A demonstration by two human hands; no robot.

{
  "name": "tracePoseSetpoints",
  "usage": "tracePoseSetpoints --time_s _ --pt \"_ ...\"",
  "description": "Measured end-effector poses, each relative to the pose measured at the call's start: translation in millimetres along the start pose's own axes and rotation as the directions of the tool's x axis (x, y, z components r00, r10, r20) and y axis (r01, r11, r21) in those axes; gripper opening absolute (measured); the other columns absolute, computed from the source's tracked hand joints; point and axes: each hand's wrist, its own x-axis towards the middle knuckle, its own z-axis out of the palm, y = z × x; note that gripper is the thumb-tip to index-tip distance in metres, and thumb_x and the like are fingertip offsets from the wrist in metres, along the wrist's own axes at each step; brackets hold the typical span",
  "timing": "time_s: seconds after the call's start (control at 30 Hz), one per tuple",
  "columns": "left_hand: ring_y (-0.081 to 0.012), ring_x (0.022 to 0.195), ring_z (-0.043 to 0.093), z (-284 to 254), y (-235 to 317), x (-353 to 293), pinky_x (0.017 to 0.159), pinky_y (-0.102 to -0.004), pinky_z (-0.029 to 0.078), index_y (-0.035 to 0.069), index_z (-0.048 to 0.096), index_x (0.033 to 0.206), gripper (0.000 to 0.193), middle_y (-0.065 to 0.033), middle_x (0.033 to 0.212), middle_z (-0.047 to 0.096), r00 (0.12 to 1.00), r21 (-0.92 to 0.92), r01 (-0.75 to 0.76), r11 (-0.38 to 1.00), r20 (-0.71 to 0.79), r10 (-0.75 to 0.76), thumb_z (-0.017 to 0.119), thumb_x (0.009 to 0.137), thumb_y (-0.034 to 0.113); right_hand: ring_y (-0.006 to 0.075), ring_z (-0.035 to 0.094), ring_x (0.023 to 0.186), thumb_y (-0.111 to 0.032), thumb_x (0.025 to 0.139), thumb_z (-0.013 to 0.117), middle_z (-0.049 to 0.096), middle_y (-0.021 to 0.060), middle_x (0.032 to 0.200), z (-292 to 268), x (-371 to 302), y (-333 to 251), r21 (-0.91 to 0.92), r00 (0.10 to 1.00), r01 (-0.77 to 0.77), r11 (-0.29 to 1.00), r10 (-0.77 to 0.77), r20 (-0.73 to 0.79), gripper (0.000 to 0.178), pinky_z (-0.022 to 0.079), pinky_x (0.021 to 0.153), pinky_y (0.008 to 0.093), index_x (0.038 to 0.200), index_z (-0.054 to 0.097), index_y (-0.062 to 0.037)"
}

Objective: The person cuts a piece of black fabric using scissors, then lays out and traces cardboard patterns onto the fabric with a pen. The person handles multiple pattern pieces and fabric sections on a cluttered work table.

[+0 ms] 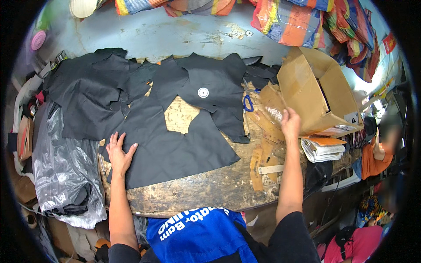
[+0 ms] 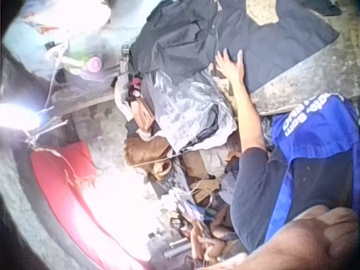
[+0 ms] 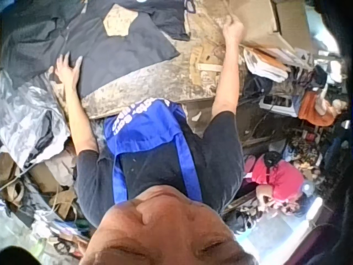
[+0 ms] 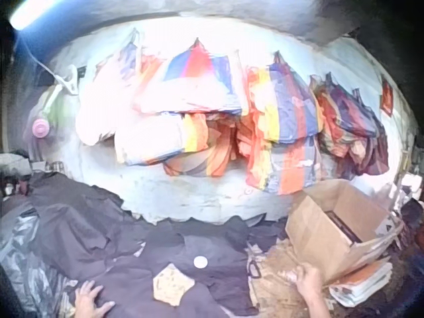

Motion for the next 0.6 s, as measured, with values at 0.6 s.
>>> tracePoseSetpoints --time_s 0.6 --pt "-0.0318 0.083 0.063 -70 -10 -30 0.078 -0.0375 0.048 -0.003 0.065 0.095 0.051 -0.0182 0.082 0.064 0.882 0.006 0.435 0.901 0.200 -0.427 0.082 0.055 0.024 0.0370 0.060 0.083 -0.018 0.071 0.073 0.063 0.0206 0.092 56 -101 -58 -0.356 0.920 0.211 0.910 -0.308 -0.244 0.053 0.047 0.080 0.0437 0.113 0.052 0.0074"
